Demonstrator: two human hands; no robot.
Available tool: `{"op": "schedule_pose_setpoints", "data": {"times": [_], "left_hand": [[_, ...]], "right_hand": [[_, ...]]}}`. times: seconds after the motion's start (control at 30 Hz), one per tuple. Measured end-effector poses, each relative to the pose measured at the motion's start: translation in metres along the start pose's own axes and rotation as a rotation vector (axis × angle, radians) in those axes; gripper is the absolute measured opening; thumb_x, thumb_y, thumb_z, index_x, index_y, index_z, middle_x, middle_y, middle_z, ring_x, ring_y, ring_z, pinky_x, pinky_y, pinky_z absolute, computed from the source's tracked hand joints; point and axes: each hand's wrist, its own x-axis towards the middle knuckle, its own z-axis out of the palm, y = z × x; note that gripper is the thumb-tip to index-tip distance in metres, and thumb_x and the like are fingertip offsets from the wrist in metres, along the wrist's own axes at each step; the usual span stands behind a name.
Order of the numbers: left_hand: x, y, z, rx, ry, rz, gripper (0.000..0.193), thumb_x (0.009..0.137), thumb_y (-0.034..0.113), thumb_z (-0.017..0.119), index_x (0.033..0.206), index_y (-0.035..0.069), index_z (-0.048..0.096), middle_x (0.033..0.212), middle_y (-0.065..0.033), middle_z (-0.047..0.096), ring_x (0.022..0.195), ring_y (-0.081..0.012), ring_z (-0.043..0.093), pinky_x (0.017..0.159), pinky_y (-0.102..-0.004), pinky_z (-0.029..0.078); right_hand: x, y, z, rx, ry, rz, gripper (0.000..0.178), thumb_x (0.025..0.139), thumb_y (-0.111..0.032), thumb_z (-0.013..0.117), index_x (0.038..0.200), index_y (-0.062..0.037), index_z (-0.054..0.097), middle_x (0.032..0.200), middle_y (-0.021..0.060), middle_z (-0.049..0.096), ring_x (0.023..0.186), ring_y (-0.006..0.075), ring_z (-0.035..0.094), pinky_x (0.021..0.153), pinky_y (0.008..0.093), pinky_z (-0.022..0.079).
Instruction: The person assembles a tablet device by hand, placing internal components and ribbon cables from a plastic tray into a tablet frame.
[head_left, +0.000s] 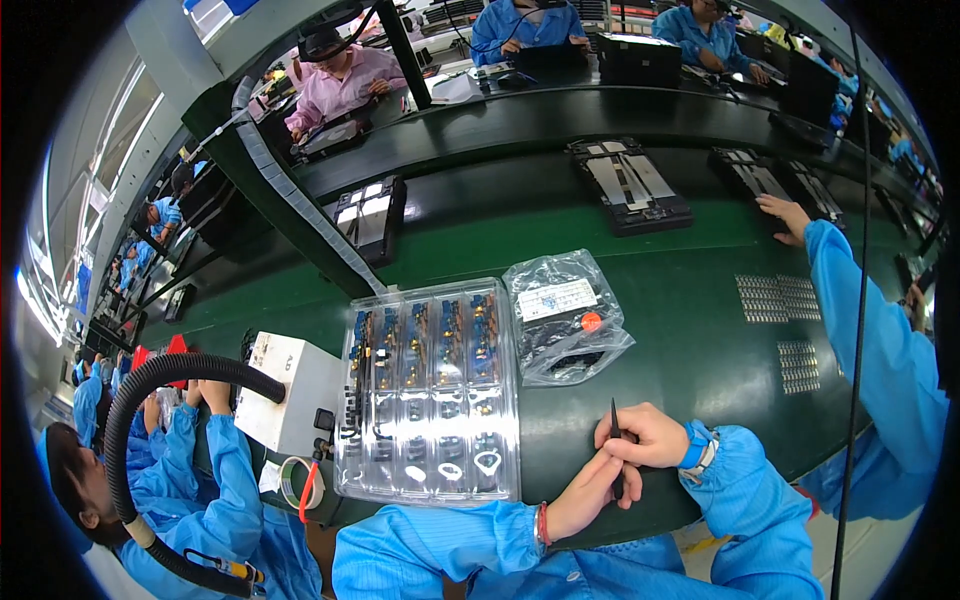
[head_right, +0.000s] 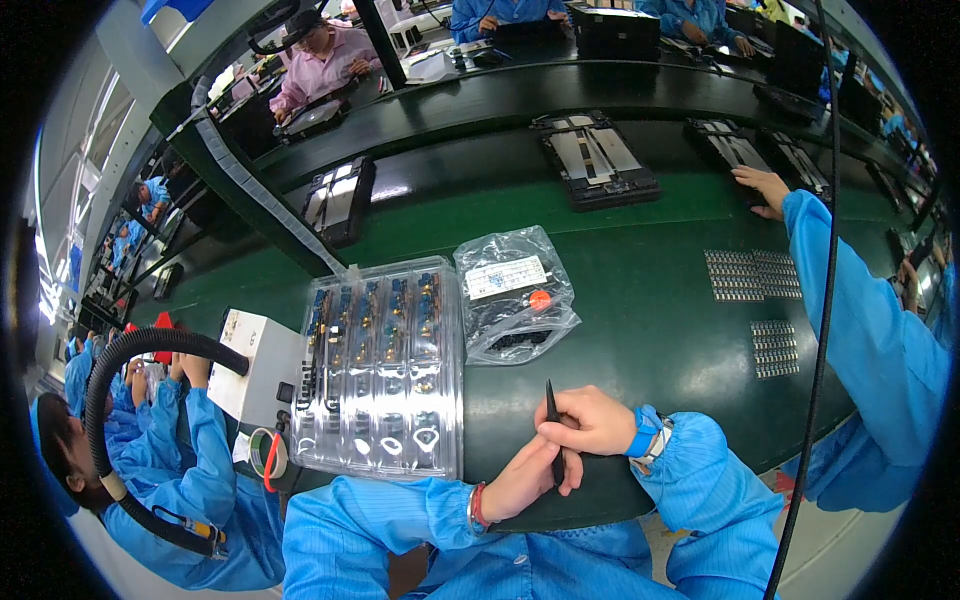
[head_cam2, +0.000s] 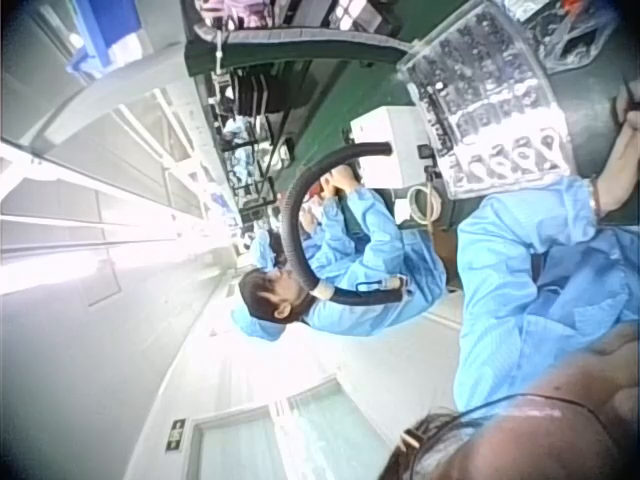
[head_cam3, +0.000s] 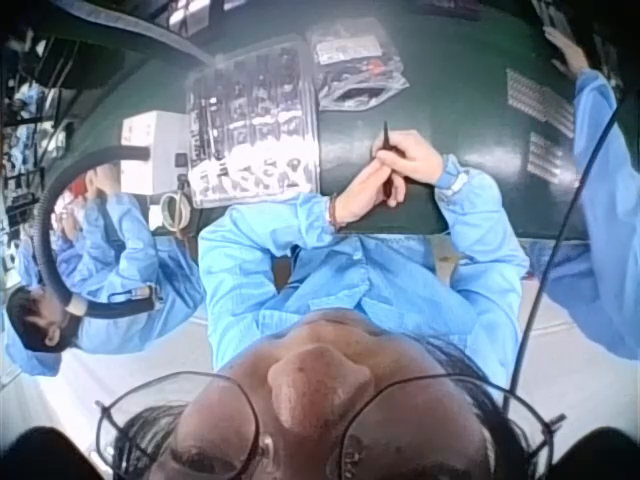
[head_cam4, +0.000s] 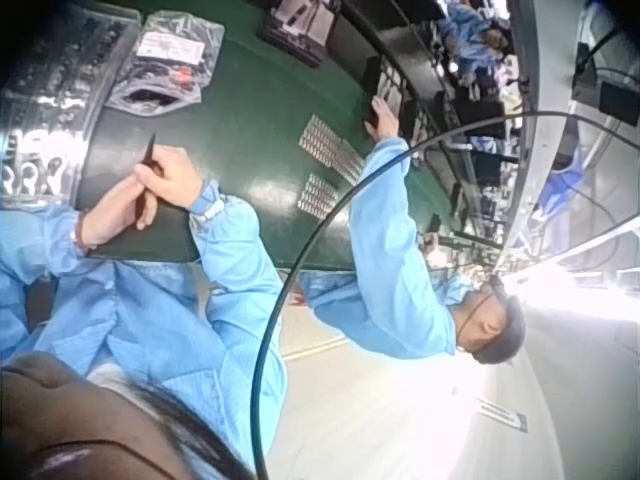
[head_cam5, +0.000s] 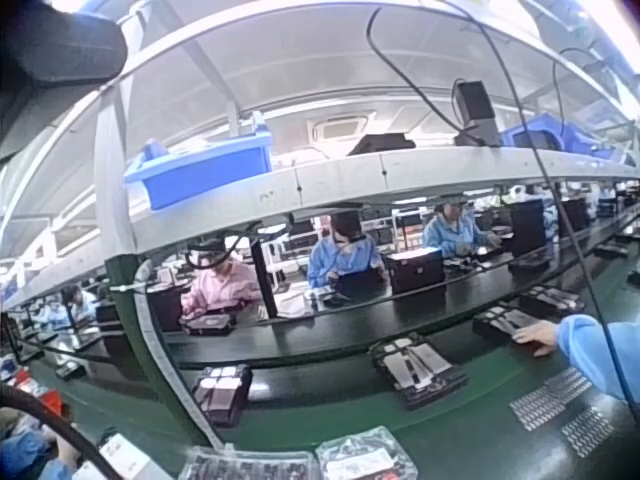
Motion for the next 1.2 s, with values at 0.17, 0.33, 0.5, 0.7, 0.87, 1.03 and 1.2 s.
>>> {"op": "schedule_pose_setpoints", "data": {"times": [0.17,0.33,0.5,0.7,0.87,1.03,1.2], "left_hand": [[-0.0002,-0.0001,-0.0002,0.005,-0.002,0.005,0.03,0.094,0.026,0.025,0.115,0.005,0.033,0.079,-0.0062,0.049,0.065,-0.0088,0.046,0.061,-0.0189,0.039],[0.0003,-0.0009,-0.0006,0.006,-0.003,0.014,0.03,0.093,0.027,0.026,0.113,0.005,0.034,0.079,-0.0059,0.049,0.065,-0.0086,0.045,0.061,-0.0189,0.039],[-0.0001,-0.0006,-0.0006,0.012,0.0,0.011,0.03,0.093,0.027,0.026,0.112,0.005,0.035,0.079,-0.0058,0.049,0.065,-0.0084,0.045,0.061,-0.0189,0.039],[0.0007,-0.0003,-0.0008,0.008,-0.001,0.01,0.03,0.093,0.027,0.025,0.111,0.005,0.035,0.079,-0.0058,0.049,0.066,-0.0084,0.045,0.061,-0.0189,0.039],[0.0,0.0004,-0.0001,-0.005,0.0,0.005,0.03,0.094,0.027,0.025,0.112,0.005,0.034,0.079,-0.0059,0.049,0.066,-0.0085,0.045,0.061,-0.0191,0.039],[0.0011,-0.0001,-0.0004,-0.002,-0.005,0.008,0.03,0.094,0.026,0.025,0.112,0.005,0.034,0.079,-0.0062,0.049,0.065,-0.0088,0.045,0.061,-0.0192,0.039],[-0.0004,-0.0012,-0.0008,0.005,0.001,0.008,0.03,0.094,0.026,0.025,0.113,0.005,0.033,0.079,-0.0063,0.049,0.065,-0.0089,0.045,0.061,-0.0193,0.039]], "right_hand": [[0.0002,-0.0016,-0.0002,-0.001,-0.006,0.011,0.016,0.08,-0.017,0.051,0.085,-0.0014,0.054,0.067,0.0077,0.058,0.059,0.0145,0.058,0.054,0.0252,0.044],[0.0004,-0.002,-0.0001,0.008,-0.003,0.015,0.017,0.08,-0.017,0.051,0.085,-0.0012,0.054,0.067,0.0078,0.058,0.059,0.0144,0.058,0.054,0.0255,0.045],[0.0009,-0.0009,-0.0002,-0.012,0.001,-0.02,0.017,0.081,-0.017,0.051,0.085,-0.0011,0.054,0.067,0.0078,0.058,0.059,0.0142,0.058,0.054,0.0255,0.045],[0.0012,0.0003,-0.0005,-0.011,0.006,-0.029,0.018,0.08,-0.018,0.051,0.086,-0.0012,0.054,0.068,0.0082,0.058,0.059,0.0148,0.057,0.054,0.0258,0.044],[0.001,0.0005,0.0003,-0.013,0.011,-0.034,0.018,0.08,-0.019,0.052,0.085,-0.0013,0.055,0.068,0.0083,0.058,0.058,0.0157,0.057,0.054,0.0264,0.044],[0.0003,0.0008,-0.0009,0.007,0.004,0.005,0.018,0.08,-0.019,0.052,0.086,-0.0017,0.055,0.067,0.0085,0.058,0.059,0.0165,0.058,0.054,0.0267,0.044],[0.0001,0.0002,0.0007,-0.004,0.005,0.002,0.018,0.08,-0.019,0.052,0.086,-0.0018,0.055,0.067,0.0085,0.058,0.059,0.0167,0.058,0.055,0.0266,0.044]]}}
